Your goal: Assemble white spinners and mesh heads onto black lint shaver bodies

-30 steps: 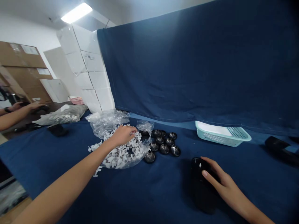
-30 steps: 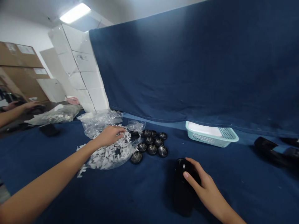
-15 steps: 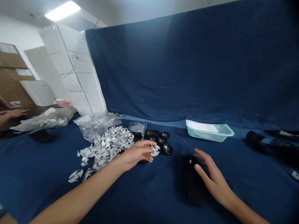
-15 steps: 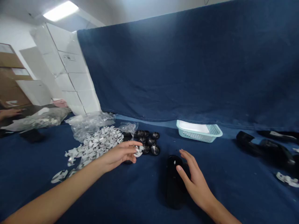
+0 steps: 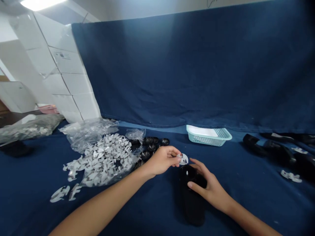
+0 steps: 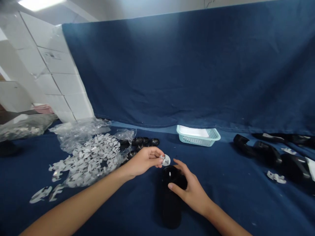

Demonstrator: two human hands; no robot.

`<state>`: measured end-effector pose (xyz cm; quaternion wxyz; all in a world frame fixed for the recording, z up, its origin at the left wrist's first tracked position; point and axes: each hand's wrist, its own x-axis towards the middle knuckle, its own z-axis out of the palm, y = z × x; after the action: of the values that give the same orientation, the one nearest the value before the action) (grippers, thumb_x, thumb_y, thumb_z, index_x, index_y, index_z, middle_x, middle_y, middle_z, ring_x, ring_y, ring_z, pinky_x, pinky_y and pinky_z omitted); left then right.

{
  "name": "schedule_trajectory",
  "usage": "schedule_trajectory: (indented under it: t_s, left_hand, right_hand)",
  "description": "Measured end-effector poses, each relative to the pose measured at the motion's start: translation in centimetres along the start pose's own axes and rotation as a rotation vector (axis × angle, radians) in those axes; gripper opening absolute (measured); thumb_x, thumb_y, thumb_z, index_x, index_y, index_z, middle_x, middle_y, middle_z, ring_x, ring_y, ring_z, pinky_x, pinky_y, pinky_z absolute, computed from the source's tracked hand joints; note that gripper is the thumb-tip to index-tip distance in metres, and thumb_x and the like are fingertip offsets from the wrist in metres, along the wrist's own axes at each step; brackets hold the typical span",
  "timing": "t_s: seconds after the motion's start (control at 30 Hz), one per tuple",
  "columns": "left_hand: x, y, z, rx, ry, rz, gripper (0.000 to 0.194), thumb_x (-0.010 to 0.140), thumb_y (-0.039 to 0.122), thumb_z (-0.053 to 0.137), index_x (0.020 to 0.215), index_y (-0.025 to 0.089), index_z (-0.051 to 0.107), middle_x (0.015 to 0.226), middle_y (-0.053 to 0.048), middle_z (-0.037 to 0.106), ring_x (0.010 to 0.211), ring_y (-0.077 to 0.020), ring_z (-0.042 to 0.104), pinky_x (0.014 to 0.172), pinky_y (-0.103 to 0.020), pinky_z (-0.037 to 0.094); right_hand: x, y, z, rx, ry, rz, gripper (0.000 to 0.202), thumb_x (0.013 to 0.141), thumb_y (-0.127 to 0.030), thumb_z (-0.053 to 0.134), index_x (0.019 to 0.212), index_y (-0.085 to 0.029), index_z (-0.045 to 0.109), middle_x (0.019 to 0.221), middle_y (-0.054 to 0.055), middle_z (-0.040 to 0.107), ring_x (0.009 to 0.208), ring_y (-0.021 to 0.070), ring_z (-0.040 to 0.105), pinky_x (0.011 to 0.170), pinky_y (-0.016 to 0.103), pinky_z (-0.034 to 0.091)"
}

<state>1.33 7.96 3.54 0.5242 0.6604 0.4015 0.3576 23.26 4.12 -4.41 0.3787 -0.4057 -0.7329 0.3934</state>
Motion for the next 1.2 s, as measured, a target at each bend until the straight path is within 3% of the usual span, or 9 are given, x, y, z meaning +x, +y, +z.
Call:
schedule_trajectory:
  t_s: [0.13, 0.3, 0.57, 0.77, 1.0, 1.2]
  left_hand:
    - [0.2, -0.2, 0.6, 0.160, -0.053, 0.101, 0.012, 0.080, 0.017, 0.069, 0.092, 0.015, 0.071, 0.086, -0.005, 0.073, 0.081, -0.0187, 0.069, 0.080, -0.035, 0.055]
    - [0.0, -0.3, 0.9, 0.323, -0.025, 0.271, 0.013, 0.082, 0.012, 0.065, 0.090, 0.018, 0.073, 0.102, -0.004, 0.072, 0.089, -0.0172, 0.069, 0.084, -0.032, 0.054]
    - [-0.1, -1.7, 1.4, 0.464, 0.019, 0.466, 0.012, 0.084, 0.014, 0.068, 0.090, 0.018, 0.078, 0.097, -0.007, 0.076, 0.089, -0.0182, 0.071, 0.088, -0.031, 0.054]
    - [-0.3, -1.9, 1.3, 0.547, -0.030, 0.509, 0.013, 0.085, 0.015, 0.068, 0.093, 0.017, 0.077, 0.095, -0.006, 0.075, 0.087, -0.0171, 0.070, 0.084, -0.029, 0.055]
    - [-0.8, 0.5, 0.1, 0.699, -0.227, 0.498, 0.024, 0.088, 0.014, 0.061, 0.105, 0.024, 0.074, 0.105, -0.003, 0.072, 0.096, -0.0198, 0.065, 0.091, -0.036, 0.049]
    - [-1.0, 0.9, 0.1, 0.855, -0.267, 0.480, 0.033, 0.091, 0.006, 0.048, 0.108, 0.023, 0.071, 0.105, -0.003, 0.069, 0.097, -0.0187, 0.061, 0.092, -0.036, 0.046]
  right_hand:
    - [0.2, -0.3, 0.0, 0.003, -0.003, -0.006, 0.071, 0.085, -0.031, 0.068, 0.142, -0.034, 0.027, 0.127, 0.004, 0.058, 0.118, 0.0225, 0.056, 0.106, 0.047, 0.038]
    - [0.2, -0.4, 0.0, 0.027, 0.013, 0.007, 0.078, 0.082, -0.026, 0.070, 0.144, -0.035, 0.023, 0.124, 0.002, 0.060, 0.116, 0.0214, 0.057, 0.106, 0.046, 0.038]
    - [0.3, -0.6, -0.1, 0.007, 0.014, 0.013, 0.076, 0.081, -0.026, 0.071, 0.142, -0.035, 0.027, 0.124, 0.002, 0.060, 0.116, 0.0213, 0.057, 0.106, 0.045, 0.039]
    - [0.2, -0.6, -0.1, 0.002, 0.011, 0.007, 0.074, 0.082, -0.025, 0.070, 0.142, -0.034, 0.027, 0.123, 0.002, 0.061, 0.115, 0.0212, 0.058, 0.104, 0.045, 0.041]
    - [0.4, -0.8, -0.1, 0.001, 0.013, -0.008, 0.074, 0.083, -0.027, 0.070, 0.143, -0.033, 0.027, 0.124, 0.004, 0.061, 0.116, 0.0223, 0.058, 0.105, 0.046, 0.041]
    - [0.3, -0.8, -0.1, -0.044, 0.023, -0.013, 0.073, 0.083, -0.029, 0.069, 0.143, -0.031, 0.028, 0.126, 0.006, 0.060, 0.117, 0.0244, 0.057, 0.104, 0.048, 0.042]
